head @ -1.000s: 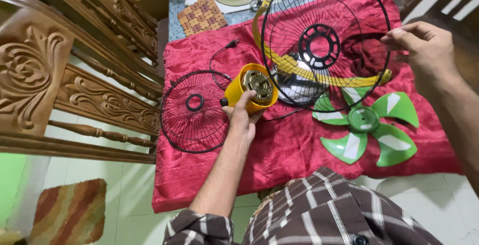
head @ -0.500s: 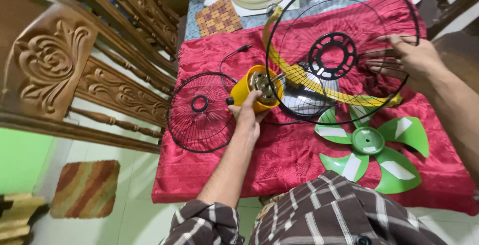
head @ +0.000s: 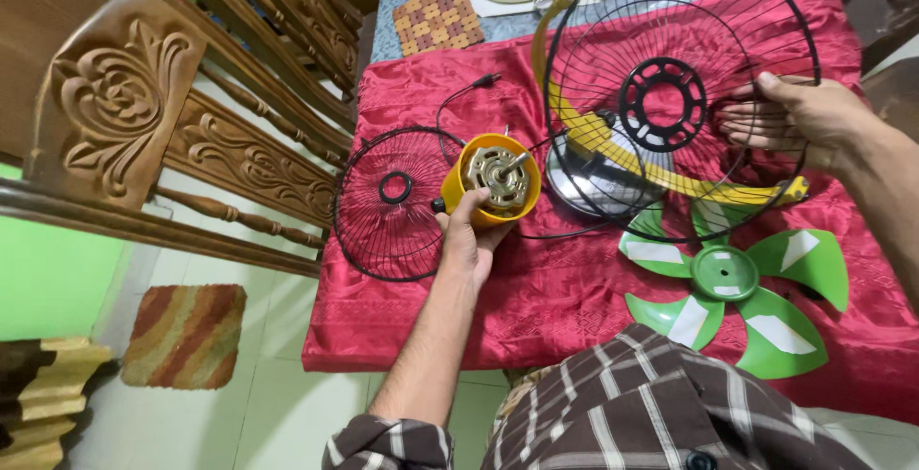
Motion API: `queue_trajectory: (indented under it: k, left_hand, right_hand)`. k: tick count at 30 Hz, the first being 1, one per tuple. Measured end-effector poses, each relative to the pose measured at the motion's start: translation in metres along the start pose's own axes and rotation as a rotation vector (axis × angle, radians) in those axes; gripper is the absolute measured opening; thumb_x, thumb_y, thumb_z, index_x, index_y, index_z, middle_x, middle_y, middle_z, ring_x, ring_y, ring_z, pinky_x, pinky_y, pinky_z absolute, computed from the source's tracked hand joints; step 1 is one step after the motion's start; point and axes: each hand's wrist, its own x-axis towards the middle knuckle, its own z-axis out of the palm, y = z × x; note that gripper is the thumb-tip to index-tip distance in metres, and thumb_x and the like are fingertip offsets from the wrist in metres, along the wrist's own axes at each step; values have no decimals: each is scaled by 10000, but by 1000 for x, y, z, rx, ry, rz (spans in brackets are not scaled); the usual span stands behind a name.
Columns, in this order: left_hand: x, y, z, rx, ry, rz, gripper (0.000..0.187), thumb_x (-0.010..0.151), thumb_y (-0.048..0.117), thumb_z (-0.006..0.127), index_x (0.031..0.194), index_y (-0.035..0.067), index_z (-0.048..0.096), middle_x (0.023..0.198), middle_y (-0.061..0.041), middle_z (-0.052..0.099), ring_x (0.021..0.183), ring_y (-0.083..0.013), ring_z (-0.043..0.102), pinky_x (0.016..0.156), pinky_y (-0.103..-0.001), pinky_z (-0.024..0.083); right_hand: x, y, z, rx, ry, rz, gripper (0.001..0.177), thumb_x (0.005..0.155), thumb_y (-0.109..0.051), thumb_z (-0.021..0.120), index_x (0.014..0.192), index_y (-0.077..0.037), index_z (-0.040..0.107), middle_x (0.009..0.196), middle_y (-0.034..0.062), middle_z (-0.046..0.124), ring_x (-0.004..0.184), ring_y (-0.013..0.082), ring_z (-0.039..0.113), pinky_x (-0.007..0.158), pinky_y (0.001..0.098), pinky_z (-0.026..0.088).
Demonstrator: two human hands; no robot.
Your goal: The person uses a screwdriver to open the yellow fan motor housing, then places the motor into the fan cage and aligns it with the stand. The person continues to adjust the motor and cage assembly by hand.
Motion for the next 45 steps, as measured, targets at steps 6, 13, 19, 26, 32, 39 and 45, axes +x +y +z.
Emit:
queue_trajectory:
  k: [6, 13, 19, 26, 32, 39, 45]
  left_hand:
    - [0, -6, 11, 192, 12, 90, 899, 670, 181, 818, 1384, 113, 276, 1355, -122, 502, 1174, -288, 624, 847, -556, 627]
    - [6, -23, 37, 73, -146, -29, 855, 748, 227, 817, 1402, 72, 287, 1311, -161, 535, 1133, -289, 638, 874, -519, 635]
    - [3, -15, 58, 168, -228, -46, 849, 738, 281, 796, 1387, 59, 295, 1301, -170, 536, 1121, -299, 659, 843, -507, 654]
    - [-1, -13, 70, 328, -225, 53, 805, 735, 282, 791, 1362, 80, 329, 1272, -163, 553, 1106, -293, 659, 742, -475, 673]
    - [28, -19, 57, 383, -264, 79, 656, 752, 224, 812, 1283, 95, 449, 1177, -153, 653, 972, -302, 697, 692, -441, 624]
    - [36, -17, 32, 175, -486, -125, 641, 809, 360, 710, 1371, 110, 528, 1242, -114, 676, 1074, -278, 713, 903, -477, 623]
    - [40, -7, 44, 244, -475, -167, 612, 872, 415, 692, 1361, 67, 568, 1253, -140, 685, 1099, -274, 709, 906, -452, 635]
  right_hand:
    - [13, 3, 5, -68, -93, 54, 409, 1118, -353, 501, 1241, 14, 631, 1180, 190, 706, 1064, 298, 707, 940, 435, 585]
    - [17, 19, 11, -13, -62, 116, 376, 1101, -368, 531, 1200, -22, 637, 1132, 146, 718, 1009, 263, 722, 902, 402, 600]
    - [15, 49, 0, 81, -53, 167, 350, 1078, -372, 553, 1203, -64, 661, 1123, 95, 723, 1008, 239, 706, 881, 390, 593]
    - [0, 63, 6, 194, -46, 150, 381, 1082, -373, 552, 1247, -36, 622, 1211, 157, 693, 1076, 274, 676, 973, 407, 564]
    - [-34, 46, 38, 188, -85, 84, 388, 1081, -330, 514, 1222, 14, 623, 1197, 212, 694, 1071, 311, 699, 960, 430, 583]
    - [-62, 39, 75, 277, -85, 33, 342, 1082, -309, 490, 1212, -2, 566, 1185, 225, 706, 1065, 322, 717, 936, 444, 599]
    - [-64, 57, 82, 389, -109, 57, 357, 1084, -286, 472, 1254, 11, 571, 1203, 208, 697, 1103, 304, 708, 971, 432, 592]
